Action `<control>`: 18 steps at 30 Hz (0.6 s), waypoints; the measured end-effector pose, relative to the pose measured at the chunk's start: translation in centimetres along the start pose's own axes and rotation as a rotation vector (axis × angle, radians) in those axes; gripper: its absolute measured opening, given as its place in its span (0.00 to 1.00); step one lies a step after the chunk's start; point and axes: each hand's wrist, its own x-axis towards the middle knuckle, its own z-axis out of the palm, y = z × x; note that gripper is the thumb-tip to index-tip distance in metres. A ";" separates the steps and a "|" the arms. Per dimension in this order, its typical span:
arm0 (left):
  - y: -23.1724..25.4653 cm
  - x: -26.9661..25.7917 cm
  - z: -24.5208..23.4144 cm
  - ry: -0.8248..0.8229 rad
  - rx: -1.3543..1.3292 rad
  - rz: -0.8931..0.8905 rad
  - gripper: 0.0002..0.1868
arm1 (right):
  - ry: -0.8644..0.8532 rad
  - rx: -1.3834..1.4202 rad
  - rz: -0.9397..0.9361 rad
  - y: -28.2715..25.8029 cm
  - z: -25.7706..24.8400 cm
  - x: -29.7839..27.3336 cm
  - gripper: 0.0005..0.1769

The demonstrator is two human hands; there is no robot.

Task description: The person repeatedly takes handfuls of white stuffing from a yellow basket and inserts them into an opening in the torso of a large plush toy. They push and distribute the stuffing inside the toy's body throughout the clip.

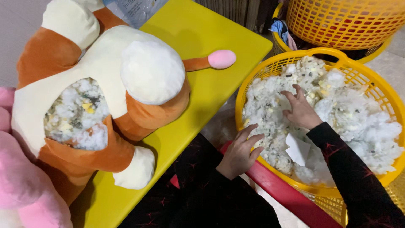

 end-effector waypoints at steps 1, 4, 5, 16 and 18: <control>-0.1 0.0 0.0 0.009 0.001 0.008 0.19 | -0.029 -0.051 0.016 -0.8 0.3 0.2 0.50; 0.0 0.0 0.3 0.016 -0.004 0.001 0.18 | -0.153 -0.253 0.061 -2.3 2.5 1.2 0.63; 0.0 0.0 0.4 0.011 -0.010 0.004 0.18 | -0.223 -0.346 0.072 -2.4 3.8 1.3 0.63; -0.8 -0.3 0.2 0.042 -0.107 -0.117 0.18 | 0.028 0.200 0.012 7.2 4.9 2.5 0.19; -0.9 -0.3 0.6 0.078 -0.119 -0.063 0.19 | 0.070 0.296 -0.025 6.6 2.2 1.5 0.19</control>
